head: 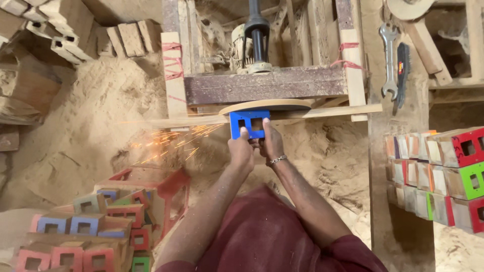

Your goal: The person sands the edges of small, colorful wooden blocks using a rotating sanding disc. They handle the blocks one at a time, pressing them against the spinning wheel to smooth the surfaces, then place them on a nearby stack.

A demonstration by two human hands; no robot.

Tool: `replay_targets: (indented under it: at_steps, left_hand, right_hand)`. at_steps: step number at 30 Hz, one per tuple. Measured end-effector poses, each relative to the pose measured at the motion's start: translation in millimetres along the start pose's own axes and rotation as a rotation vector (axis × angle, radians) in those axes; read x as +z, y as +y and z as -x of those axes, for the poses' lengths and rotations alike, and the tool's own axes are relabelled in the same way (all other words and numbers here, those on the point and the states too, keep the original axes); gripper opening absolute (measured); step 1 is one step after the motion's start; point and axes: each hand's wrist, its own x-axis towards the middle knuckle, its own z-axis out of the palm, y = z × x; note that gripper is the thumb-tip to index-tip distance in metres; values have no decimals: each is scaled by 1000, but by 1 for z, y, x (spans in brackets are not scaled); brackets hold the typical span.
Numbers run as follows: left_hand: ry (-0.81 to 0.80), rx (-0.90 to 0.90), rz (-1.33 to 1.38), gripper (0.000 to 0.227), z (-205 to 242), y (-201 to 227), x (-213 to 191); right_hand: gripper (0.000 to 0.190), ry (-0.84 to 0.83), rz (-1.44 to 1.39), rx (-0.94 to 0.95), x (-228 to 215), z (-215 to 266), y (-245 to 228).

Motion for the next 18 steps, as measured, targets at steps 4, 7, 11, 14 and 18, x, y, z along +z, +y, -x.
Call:
replay_targets:
  at_steps: [4,7,11,14,18]
  left_hand:
    - [77,36,-113,24,8,-15,28]
    - [98,38,-167,24,13,-26,41]
    - [118,7,-172,21,16,-40,60]
    - [113,17,-155,21,19,-53,74]
    - [102,-5,-111,23,18,-66,91]
  right_hand:
    - [53,45,-12,-19,-22,-3,-14]
    - [52,70,-21,-48,-33,1,-21]
    - [55,122,72,-11,-49,2,-34]
    - [55,125,62,-28,-62,4,-39]
    - [54,102,73,-96,-79,-1,-45]
